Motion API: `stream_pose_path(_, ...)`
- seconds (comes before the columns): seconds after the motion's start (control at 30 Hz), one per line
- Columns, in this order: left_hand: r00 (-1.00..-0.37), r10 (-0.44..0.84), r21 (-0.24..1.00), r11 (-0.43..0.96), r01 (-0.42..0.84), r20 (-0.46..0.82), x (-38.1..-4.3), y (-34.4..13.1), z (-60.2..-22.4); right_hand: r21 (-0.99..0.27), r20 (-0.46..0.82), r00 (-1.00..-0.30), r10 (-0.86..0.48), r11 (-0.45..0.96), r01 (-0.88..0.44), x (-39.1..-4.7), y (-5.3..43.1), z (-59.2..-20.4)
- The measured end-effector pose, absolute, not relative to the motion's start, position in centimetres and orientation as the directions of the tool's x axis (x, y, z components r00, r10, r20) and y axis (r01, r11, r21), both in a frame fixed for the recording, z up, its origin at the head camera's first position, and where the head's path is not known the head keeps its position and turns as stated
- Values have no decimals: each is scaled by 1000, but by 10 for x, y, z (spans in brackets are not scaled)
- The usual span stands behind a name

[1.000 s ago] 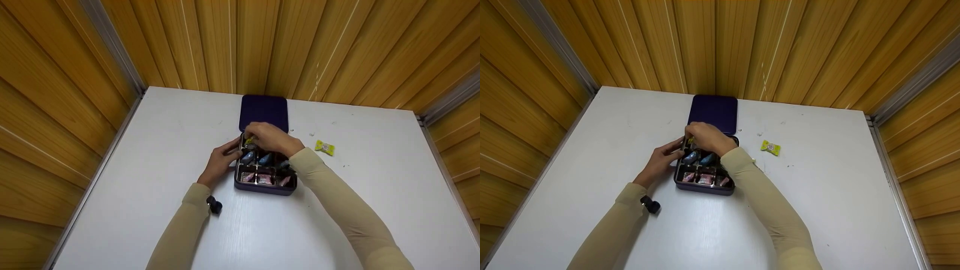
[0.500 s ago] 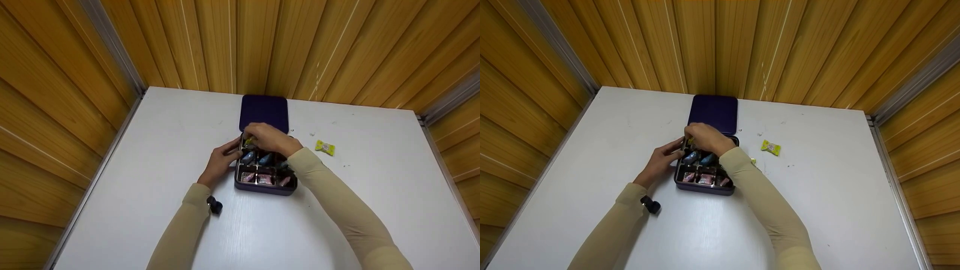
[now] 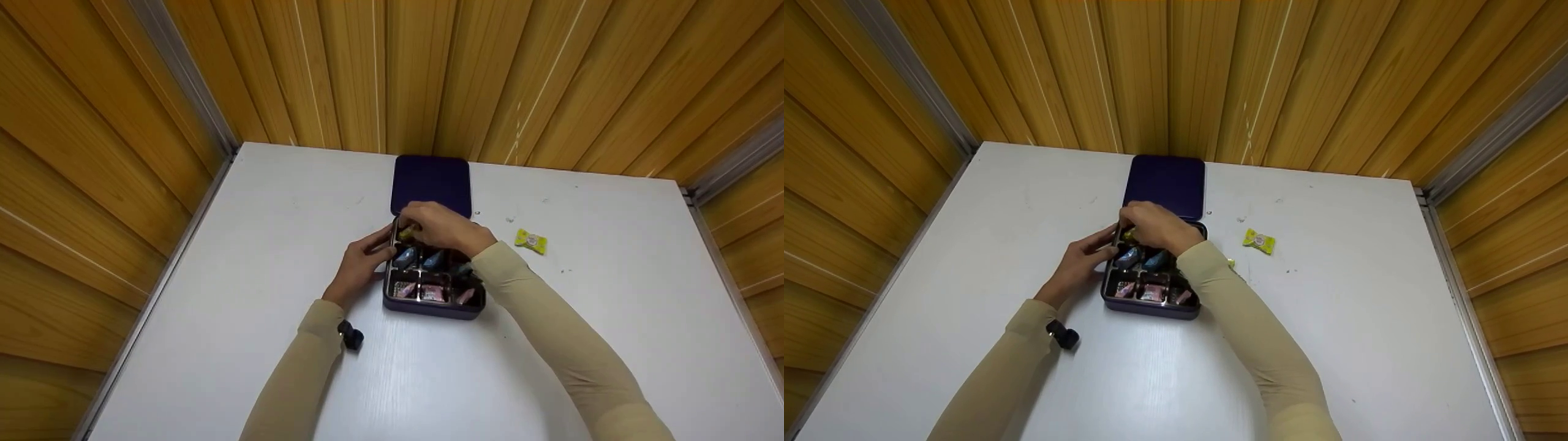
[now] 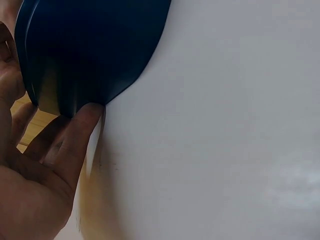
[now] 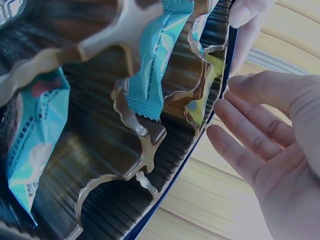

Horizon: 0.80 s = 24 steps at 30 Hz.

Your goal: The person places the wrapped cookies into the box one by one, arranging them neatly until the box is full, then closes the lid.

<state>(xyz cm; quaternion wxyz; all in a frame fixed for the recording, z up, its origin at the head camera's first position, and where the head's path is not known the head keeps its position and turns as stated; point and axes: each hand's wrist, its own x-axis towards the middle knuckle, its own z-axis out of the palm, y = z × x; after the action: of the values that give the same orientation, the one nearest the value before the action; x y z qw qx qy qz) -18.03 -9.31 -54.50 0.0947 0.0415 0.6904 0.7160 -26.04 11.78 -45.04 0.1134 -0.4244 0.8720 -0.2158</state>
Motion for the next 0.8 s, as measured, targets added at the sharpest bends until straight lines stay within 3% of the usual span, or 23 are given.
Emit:
stream_pose_path(0.5,-978,187,995,-31,-95,-88,-181,-93,-546,-476,69,-632,-772,531,-701,-258,138,-451)
stream_pose_path(0.8,-979,186,995,-29,-94,-87,-181,-92,-546,-518,72,-697,-713,570,-638,-258,157,-448)
